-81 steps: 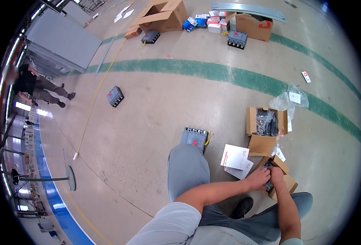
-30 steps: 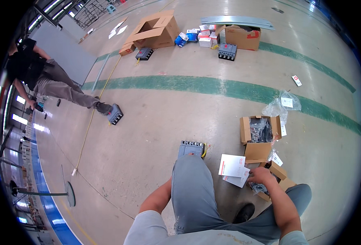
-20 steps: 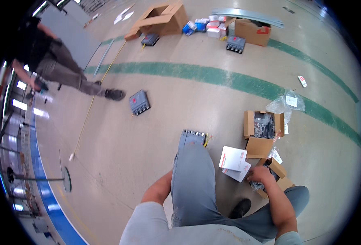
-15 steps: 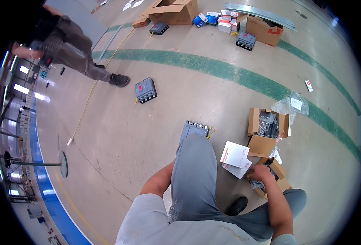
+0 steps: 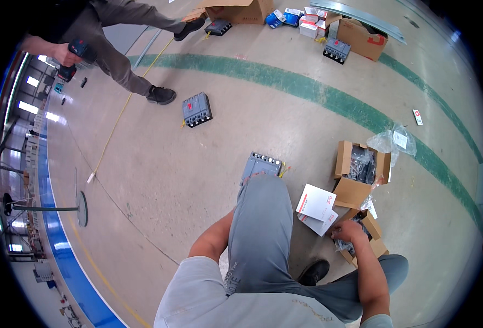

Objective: The person sits on the floor and unpacks several cardboard boxes containing electrical components and hardware. They remove plastic-wrapped items, small bags of screws, and instruction booklets, placing them on the floor alongside gray electrical boxes.

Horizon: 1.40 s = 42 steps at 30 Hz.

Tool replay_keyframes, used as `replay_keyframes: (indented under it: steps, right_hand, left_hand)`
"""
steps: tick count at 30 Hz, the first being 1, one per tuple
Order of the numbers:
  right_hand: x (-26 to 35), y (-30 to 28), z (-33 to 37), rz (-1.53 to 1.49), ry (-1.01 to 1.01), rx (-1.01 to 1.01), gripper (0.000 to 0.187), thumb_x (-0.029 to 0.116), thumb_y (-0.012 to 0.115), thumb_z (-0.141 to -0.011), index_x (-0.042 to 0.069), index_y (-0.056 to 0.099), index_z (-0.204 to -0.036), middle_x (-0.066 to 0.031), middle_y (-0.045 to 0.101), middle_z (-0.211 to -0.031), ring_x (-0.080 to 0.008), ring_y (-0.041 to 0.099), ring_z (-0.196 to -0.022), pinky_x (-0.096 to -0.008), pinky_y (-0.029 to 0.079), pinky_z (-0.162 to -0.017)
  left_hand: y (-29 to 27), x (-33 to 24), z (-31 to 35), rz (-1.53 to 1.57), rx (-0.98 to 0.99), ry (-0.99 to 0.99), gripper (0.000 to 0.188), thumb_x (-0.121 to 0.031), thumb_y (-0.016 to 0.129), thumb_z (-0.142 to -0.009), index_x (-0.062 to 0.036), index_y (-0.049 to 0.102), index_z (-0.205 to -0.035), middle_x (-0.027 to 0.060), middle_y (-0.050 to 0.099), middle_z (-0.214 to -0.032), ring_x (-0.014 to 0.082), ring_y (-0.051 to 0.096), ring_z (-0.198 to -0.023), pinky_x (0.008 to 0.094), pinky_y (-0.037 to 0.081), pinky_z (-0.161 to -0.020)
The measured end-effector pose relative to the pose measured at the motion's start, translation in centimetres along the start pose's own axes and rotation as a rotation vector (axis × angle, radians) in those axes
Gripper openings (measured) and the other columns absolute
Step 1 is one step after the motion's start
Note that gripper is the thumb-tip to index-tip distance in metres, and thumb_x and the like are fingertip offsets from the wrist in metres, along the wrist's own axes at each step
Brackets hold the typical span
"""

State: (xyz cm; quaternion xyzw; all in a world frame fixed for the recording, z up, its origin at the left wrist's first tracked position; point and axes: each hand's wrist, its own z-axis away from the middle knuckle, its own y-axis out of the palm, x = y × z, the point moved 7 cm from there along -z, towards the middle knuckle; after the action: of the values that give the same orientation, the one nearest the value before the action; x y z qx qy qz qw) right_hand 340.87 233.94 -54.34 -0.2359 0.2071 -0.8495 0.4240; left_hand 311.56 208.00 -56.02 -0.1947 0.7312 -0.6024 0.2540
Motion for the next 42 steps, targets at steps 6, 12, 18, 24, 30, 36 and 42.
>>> replay_keyframes:
  steps: [6, 12, 18, 24, 30, 36, 42]
  right_hand:
    - [-0.1, 0.7, -0.8, 0.055, 0.000, 0.018, 0.044, 0.044, 0.077, -0.077, 0.032, 0.076, -0.119, -0.0090, 0.074, -0.113, -0.0303, 0.070, -0.104, -0.0431, 0.056, -0.090]
    - [-2.1, 0.6, -0.3, 0.048, 0.048, -0.023, 0.040, 0.037, 0.080, -0.071, 0.009, 0.078, -0.099, -0.0162, 0.075, -0.099, -0.0348, 0.073, -0.096, -0.0467, 0.059, -0.081]
    - [-2.2, -3.8, 1.8, -0.183, 0.097, -0.133, 0.035, 0.037, 0.076, -0.078, 0.013, 0.077, -0.103, -0.0138, 0.075, -0.104, -0.0335, 0.070, -0.103, -0.0450, 0.056, -0.089]
    - [-5.7, -6.8, 1.5, -0.341, 0.045, -0.516, 0.031, 0.029, 0.071, -0.085, 0.011, 0.076, -0.110, -0.0176, 0.073, -0.102, -0.0355, 0.069, -0.099, -0.0462, 0.055, -0.088]
    - [-6.6, -13.1, -3.2, -0.528, 0.049, -0.875, 0.032, 0.023, 0.071, -0.083, 0.013, 0.076, -0.113, -0.0161, 0.074, -0.104, -0.0360, 0.069, -0.098, -0.0474, 0.054, -0.088]
    - [-5.4, -15.3, -8.7, -0.563, 0.121, -1.017, 0.034, 0.018, 0.071, -0.083, 0.013, 0.074, -0.116, -0.0180, 0.072, -0.104, -0.0383, 0.067, -0.101, -0.0448, 0.053, -0.088]
    - [-6.8, -15.7, -9.7, -0.474, 0.175, -1.116, 0.027, 0.018, 0.077, -0.076, 0.019, 0.077, -0.104, -0.0131, 0.068, -0.099, -0.0349, 0.067, -0.094, -0.0445, 0.054, -0.082]
  left_hand:
    - [5.1, 6.8, -2.2, 0.358, 0.095, -0.305, 0.035, -0.030, 0.063, -0.092, -0.0102, 0.066, -0.121, 0.0126, 0.064, -0.125, 0.0327, 0.062, -0.111, 0.0503, 0.051, -0.086]
    - [4.0, 4.1, -2.7, 0.084, 0.033, 0.047, 0.068, -0.038, 0.077, -0.084, -0.0063, 0.058, -0.140, 0.0207, 0.050, -0.149, 0.0427, 0.048, -0.135, 0.0539, 0.039, -0.111]
    - [3.4, 6.8, -2.7, 0.097, 0.155, -0.037, 0.087, -0.047, 0.082, -0.073, -0.0138, 0.051, -0.147, 0.0157, 0.035, -0.161, 0.0385, 0.036, -0.146, 0.0600, 0.036, -0.111]
    - [4.7, 7.9, -4.7, 0.134, 0.270, -0.020, 0.092, -0.047, 0.085, -0.072, -0.0121, 0.049, -0.149, 0.0163, 0.033, -0.162, 0.0368, 0.034, -0.148, 0.0561, 0.037, -0.112]
    - [4.5, 8.1, -4.5, 0.158, 0.256, 0.019, 0.094, -0.046, 0.086, -0.070, -0.0112, 0.049, -0.149, 0.0183, 0.033, -0.162, 0.0395, 0.035, -0.147, 0.0542, 0.038, -0.113]
    - [3.2, 7.7, -4.0, 0.204, 0.260, -0.004, 0.094, -0.033, 0.089, -0.068, -0.0100, 0.048, -0.149, 0.0185, 0.033, -0.162, 0.0398, 0.035, -0.147, 0.0504, 0.039, -0.114]
    - [2.5, 6.6, -4.6, 0.234, 0.302, -0.020, 0.094, -0.029, 0.090, -0.067, -0.0082, 0.048, -0.149, 0.0184, 0.031, -0.163, 0.0391, 0.034, -0.147, 0.0484, 0.039, -0.115]
